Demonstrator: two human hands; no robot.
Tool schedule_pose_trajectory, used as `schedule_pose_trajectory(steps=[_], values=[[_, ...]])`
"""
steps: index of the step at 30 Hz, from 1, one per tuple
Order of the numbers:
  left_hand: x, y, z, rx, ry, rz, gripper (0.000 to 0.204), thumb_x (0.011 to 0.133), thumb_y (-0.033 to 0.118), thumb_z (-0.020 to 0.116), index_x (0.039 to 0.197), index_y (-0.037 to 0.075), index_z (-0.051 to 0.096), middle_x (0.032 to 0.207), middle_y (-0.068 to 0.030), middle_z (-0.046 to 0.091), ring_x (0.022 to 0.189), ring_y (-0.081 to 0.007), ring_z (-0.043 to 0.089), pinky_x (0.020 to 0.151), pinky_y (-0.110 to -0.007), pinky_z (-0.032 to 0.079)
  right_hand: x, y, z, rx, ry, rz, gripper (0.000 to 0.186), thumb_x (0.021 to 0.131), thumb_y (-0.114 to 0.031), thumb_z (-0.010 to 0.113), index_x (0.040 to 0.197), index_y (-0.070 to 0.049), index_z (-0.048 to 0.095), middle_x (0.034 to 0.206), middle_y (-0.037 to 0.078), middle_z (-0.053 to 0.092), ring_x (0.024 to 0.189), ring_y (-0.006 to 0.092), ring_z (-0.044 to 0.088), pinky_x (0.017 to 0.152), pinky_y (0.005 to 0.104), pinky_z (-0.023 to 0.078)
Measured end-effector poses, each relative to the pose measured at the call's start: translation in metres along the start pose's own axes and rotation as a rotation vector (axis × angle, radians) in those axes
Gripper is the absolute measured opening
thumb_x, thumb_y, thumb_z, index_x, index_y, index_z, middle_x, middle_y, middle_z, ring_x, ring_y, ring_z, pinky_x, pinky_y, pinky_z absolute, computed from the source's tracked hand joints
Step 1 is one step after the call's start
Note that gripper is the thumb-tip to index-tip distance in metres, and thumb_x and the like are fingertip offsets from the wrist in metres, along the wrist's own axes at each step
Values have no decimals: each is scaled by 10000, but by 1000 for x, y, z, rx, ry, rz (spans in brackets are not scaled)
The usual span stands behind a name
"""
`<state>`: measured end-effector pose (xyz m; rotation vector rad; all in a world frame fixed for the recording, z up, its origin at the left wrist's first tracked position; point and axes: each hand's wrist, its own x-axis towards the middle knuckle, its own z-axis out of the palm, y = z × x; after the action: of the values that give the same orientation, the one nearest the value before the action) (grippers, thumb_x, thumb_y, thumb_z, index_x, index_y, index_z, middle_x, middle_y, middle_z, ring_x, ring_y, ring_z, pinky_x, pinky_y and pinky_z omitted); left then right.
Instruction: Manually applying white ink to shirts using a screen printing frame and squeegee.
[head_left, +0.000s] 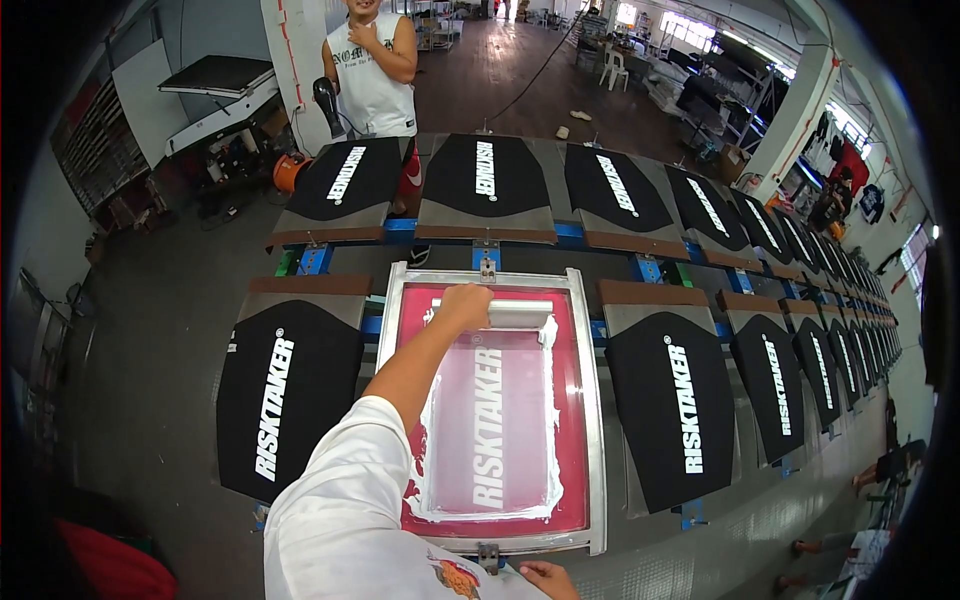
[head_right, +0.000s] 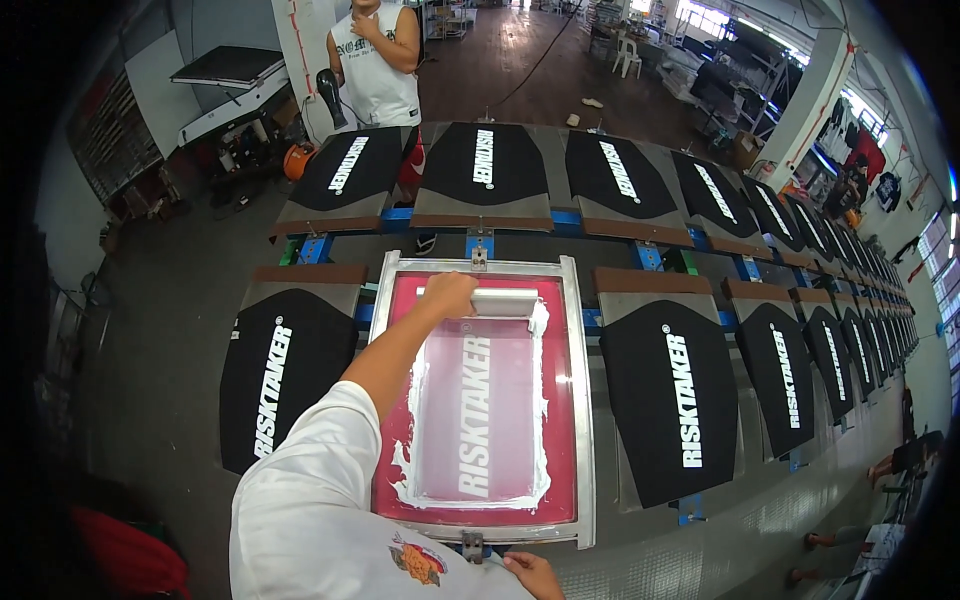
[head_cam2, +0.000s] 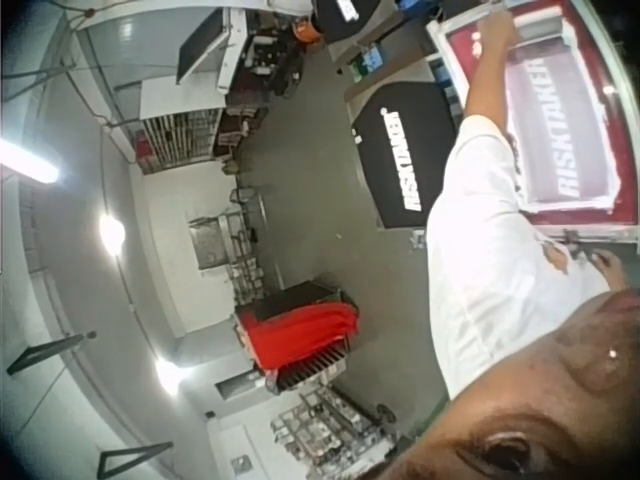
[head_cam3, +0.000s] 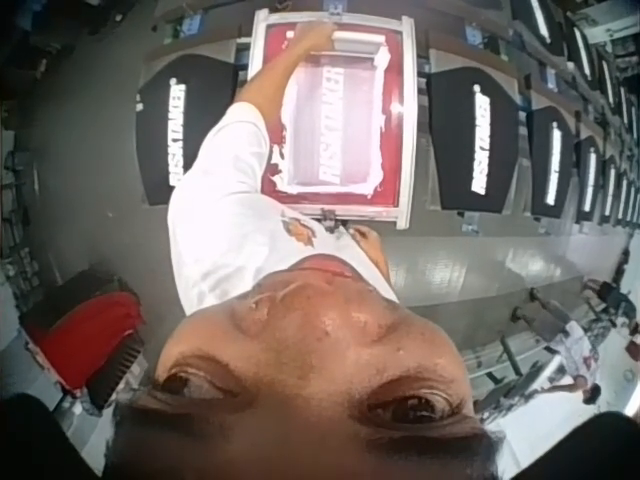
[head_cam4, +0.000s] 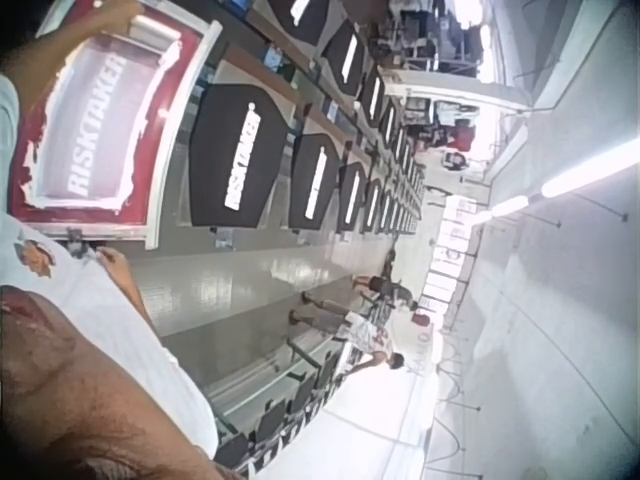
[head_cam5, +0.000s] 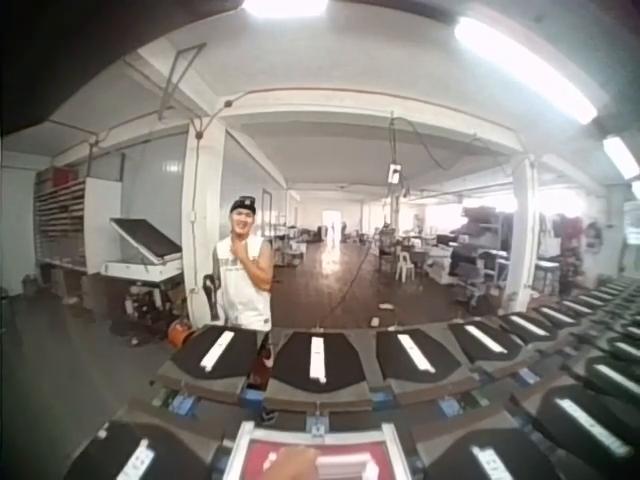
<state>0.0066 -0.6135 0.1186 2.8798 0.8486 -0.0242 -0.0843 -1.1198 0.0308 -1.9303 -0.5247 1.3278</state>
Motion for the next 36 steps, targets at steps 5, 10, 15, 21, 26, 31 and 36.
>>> schedule_pose_trajectory(steps=[5, 10, 15, 21, 26, 31, 36], values=[[4, -2, -4, -5, -54, 11, 345, 628, 230, 766, 925, 93, 658, 946, -121, 672, 929, -304, 631, 771, -418, 510, 15, 9, 13, 340, -215, 48, 361, 886, -258, 613, 1090, 40, 625, 985, 86, 657, 912, 150, 581, 799, 300, 470], [8, -4, -2, 8, -79, 21, 398, 617, 252, 802, 952, 98, 653, 963, -118, 671, 953, -304, 625, 782, -429, 502, 29, 7, 25, 315, -262, 156, 380, 804, -236, 716, 1074, 18, 632, 942, 76, 670, 880, 133, 617, 791, 251, 475], [9, -8, 3, -15, -29, 50, 436, 574, 261, 809, 953, 98, 668, 952, -124, 672, 941, -315, 626, 785, -425, 499, 37, 26, 35, 198, -297, 107, 526, 801, -337, 713, 1160, 22, 576, 1028, 98, 651, 939, 154, 603, 851, 272, 458], [35, -45, -10, -55, -42, 162, 507, 504, 288, 828, 950, 86, 696, 939, -171, 668, 884, -341, 633, 822, -404, 493, 39, 30, 44, 145, -285, 40, 496, 790, -353, 712, 1130, -5, 613, 1002, 104, 672, 900, 160, 615, 822, 283, 468], [23, -33, -72, -147, 21, 67, 467, 533, 195, 811, 965, 67, 688, 891, -142, 684, 825, -296, 661, 786, -385, 507, 25, -25, 33, 134, -275, 87, 388, 823, -252, 684, 1095, 12, 605, 942, 105, 675, 844, 162, 624, 774, 290, 486], [28, -19, -35, -12, 2, -18, 451, 597, 229, 783, 1028, 150, 675, 990, -124, 668, 930, -320, 630, 830, -416, 490, 30, 3, 44, 192, -270, 73, 369, 803, -280, 696, 1059, -22, 633, 897, 107, 682, 807, 172, 633, 755, 295, 485], [20, -13, -1, 26, -7, 2, 440, 614, 224, 774, 1037, 157, 671, 992, -122, 667, 947, -325, 624, 824, -424, 492, 17, -17, 44, -84, -132, 70, 314, 777, -294, 705, 943, -30, 662, 772, 129, 665, 692, 211, 628, 661, 322, 478]])
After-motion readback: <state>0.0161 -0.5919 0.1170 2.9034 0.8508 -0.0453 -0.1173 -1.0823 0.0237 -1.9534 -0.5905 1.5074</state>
